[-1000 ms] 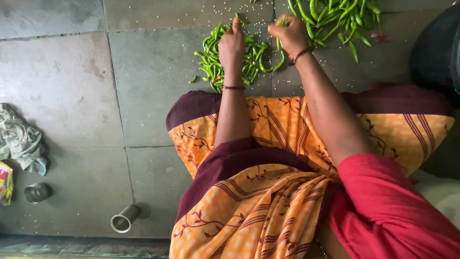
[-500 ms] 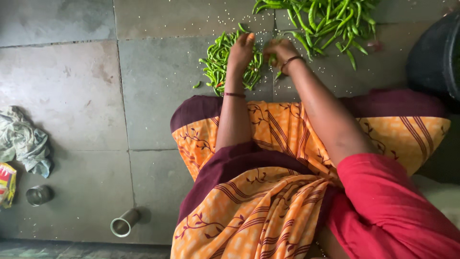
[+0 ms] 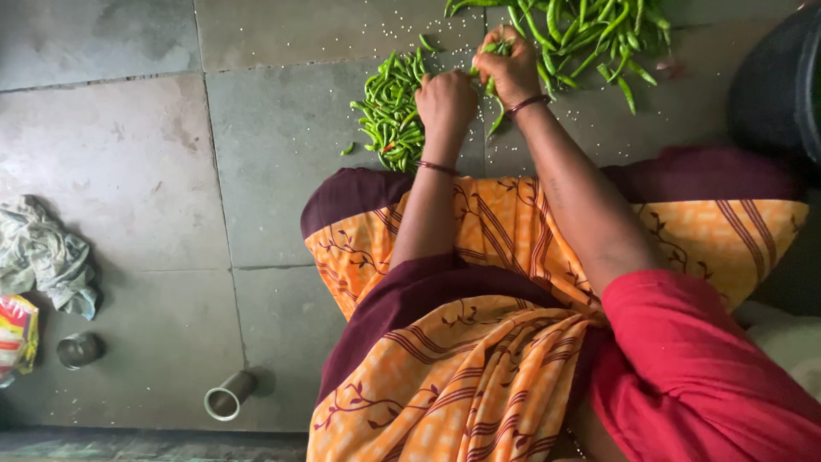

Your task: The person sits on the floor and removes the stems from green chilies one at a time by hand, placing the trimmed chilies into a pile beside them while untrimmed chilies are drawn from a larger heap and a bucket.

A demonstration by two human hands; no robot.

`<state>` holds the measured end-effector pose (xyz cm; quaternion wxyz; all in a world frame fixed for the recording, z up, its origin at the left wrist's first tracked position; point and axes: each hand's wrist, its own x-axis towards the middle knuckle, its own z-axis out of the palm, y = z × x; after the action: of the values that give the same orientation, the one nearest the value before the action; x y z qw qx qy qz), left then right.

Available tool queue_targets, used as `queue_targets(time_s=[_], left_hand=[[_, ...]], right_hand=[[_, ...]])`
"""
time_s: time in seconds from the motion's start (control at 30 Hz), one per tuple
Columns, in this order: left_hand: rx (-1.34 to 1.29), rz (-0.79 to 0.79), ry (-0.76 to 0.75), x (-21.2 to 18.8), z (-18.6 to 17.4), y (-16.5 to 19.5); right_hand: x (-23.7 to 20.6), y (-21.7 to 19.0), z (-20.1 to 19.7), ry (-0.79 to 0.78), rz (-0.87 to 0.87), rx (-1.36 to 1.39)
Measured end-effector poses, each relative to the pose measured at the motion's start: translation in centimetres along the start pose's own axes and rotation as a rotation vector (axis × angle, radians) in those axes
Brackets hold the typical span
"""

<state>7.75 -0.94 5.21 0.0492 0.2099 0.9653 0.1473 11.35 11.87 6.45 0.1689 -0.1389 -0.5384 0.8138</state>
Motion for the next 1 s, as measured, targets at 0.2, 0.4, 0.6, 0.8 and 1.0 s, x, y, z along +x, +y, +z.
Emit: queue_targets(time_s=[0.2, 0.4, 0.6, 0.8, 1.0], left_hand=[[-0.172, -0.438, -0.312, 2.7, -0.4, -3.3], [-0.361, -0.451, -0.069, 4.1, -2.1, -7.2], [-0.525, -0.431, 0.145, 5.7, -1.4, -8.7], [-0.755, -0.162, 0.059, 5.8, 0.2, -5.9], [-1.061, -0.202, -0.258, 3.9, -0.3, -3.8]], right_hand=[[2.5, -0.5, -3.3, 0.036, 0.134, -0.444], [1.4, 2.4, -2.2, -0.213, 0.578, -1.196], [5.1, 1.9, -3.2, 0.159, 0.291, -1.072], [3.3, 1.9, -6.6, 0.226, 0.078, -1.452], [3.4, -1.0, -4.2, 0.117, 0.409, -0.597]])
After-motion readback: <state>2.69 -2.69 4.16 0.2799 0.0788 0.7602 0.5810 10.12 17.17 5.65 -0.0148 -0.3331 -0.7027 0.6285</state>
